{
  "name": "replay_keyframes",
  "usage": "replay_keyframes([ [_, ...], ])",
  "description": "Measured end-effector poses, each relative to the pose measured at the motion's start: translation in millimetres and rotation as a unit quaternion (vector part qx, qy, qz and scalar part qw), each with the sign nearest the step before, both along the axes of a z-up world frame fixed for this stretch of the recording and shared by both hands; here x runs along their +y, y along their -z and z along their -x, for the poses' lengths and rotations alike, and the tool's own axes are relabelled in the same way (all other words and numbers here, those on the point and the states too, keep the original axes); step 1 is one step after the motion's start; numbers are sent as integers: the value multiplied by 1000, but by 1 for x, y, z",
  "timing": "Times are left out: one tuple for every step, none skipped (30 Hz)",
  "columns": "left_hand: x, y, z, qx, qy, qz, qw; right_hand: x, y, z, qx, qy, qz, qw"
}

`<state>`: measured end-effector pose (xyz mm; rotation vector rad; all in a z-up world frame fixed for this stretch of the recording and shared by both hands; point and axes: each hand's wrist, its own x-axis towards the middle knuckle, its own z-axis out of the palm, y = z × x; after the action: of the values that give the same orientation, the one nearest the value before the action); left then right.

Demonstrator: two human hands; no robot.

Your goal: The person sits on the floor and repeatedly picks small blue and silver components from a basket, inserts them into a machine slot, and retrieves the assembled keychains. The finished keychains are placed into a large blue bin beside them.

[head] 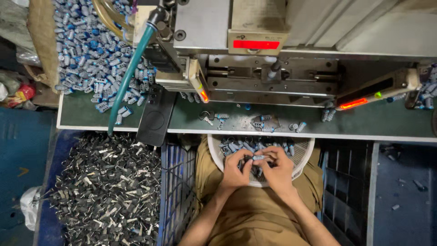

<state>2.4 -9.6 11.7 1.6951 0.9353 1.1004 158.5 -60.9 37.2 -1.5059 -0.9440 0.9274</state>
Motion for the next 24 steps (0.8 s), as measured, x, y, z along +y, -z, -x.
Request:
replay_keyframes([
  [0, 0, 2, -14, -1, -6, 1000, 4, 1, 3, 93, 9, 17, 995],
  [-1, 0, 3, -12, -18, -27, 999, 7, 3, 6, 36, 0, 29, 999],
  [-4, -1, 3, -9, -35, -46, 998, 7, 5, 8, -21, -8, 42, 999],
  [-7, -1, 3, -7, -52, -65, 996, 8, 8, 10, -79, -17, 55, 995],
  [-8, -1, 1, 1, -59, -74, 995, 8, 10, 10, -92, -15, 68, 993],
  [-8, -2, -1, 9, -66, -84, 994, 10, 11, 10, -106, -12, 81, 991],
  [-10, -3, -1, 17, -73, -92, 993, 8, 9, 11, -119, -11, 95, 988],
  [-11, -4, -1, 13, -77, -110, 991, 6, 6, 12, -111, -9, 77, 991],
  [-10, -5, -3, 8, -81, -127, 988, 5, -1, 9, -103, -7, 58, 993],
  [-11, -5, -4, 4, -85, -145, 986, 4, -10, 6, -95, -6, 40, 995],
  [-10, -5, -3, -15, -85, -128, 988, 8, -20, 4, -151, 6, 1, 988],
  [-10, -5, -2, -35, -86, -111, 990, 8, -35, -1, -207, 19, -37, 978],
  [-9, -5, 1, -54, -83, -93, 991, 12, -50, -4, -172, 32, -86, 981],
  [-8, -5, 3, -45, -83, -43, 995, 16, -68, -10, -136, 44, -134, 981],
  [-10, -5, 4, -38, -78, 10, 996, 19, -86, -18, -172, 39, -159, 971],
  [-13, -5, 4, -30, -73, 63, 995, 30, -103, -25, -208, 34, -184, 960],
  [-11, -4, 3, -36, -66, 48, 996, 45, -117, -31, -201, 22, -244, 948],
  [-9, -4, 2, -42, -60, 33, 997, 64, -129, -36, -193, 7, -304, 933],
  [-10, -5, 4, -45, -56, 20, 997, 83, -135, -38, -236, 47, -292, 926],
  [-11, -6, 5, -50, -56, 16, 997, 104, -140, -40, -278, 86, -279, 915],
  [-13, -7, 5, -55, -59, 11, 997, 127, -142, -42, -260, 37, -272, 926],
  [-14, -8, 6, -59, -62, 7, 996, 140, -142, -41, -241, -13, -266, 933],
  [-12, -9, 7, -60, -74, 2, 995, 155, -141, -41, -255, -39, -269, 928],
  [-10, -10, 7, -60, -86, -2, 995, 166, -139, -40, -268, -65, -272, 922],
])
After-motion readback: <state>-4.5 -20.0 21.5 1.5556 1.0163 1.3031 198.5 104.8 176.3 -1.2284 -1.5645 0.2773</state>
